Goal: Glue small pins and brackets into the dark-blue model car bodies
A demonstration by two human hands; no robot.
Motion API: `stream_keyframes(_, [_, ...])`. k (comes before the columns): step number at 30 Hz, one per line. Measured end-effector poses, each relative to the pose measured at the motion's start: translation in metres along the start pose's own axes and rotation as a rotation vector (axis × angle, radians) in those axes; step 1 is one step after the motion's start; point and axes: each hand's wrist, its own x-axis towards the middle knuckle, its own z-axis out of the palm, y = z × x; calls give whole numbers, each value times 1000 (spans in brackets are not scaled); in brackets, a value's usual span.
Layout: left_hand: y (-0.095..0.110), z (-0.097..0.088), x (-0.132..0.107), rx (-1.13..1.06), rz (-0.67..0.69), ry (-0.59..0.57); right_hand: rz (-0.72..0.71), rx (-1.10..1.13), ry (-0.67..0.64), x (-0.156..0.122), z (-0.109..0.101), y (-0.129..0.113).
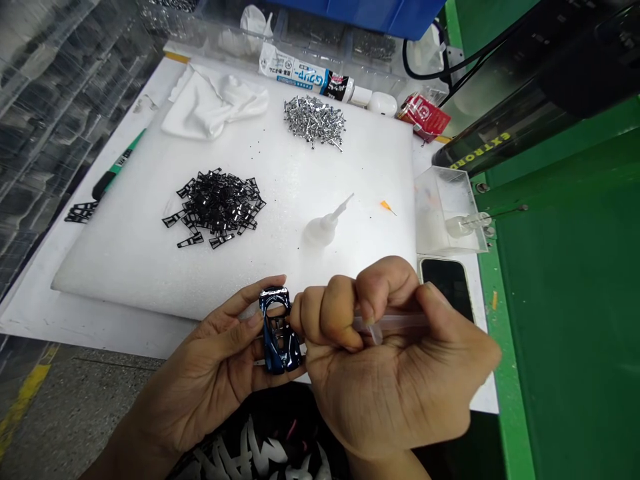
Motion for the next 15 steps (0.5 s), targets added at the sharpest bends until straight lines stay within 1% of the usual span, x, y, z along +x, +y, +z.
stream_keyframes(3, [1,1,-1,17,-8,13,15,4,-17,-1,-1,1])
stream_keyframes(8, [1,1,-1,-3,6,3,-13,35,5,-2,3,3])
stream_keyframes(11, [0,0,-1,-4,8,-4,-5,27,8,-1,-2,1])
stream_keyframes(13, [0,0,-2,-6,10,-6,-16,-13,-63,0,-8,-1])
stream_keyframes(15, [0,0,-2,0,16,-13,-38,-73,-191,-1,-13,-3])
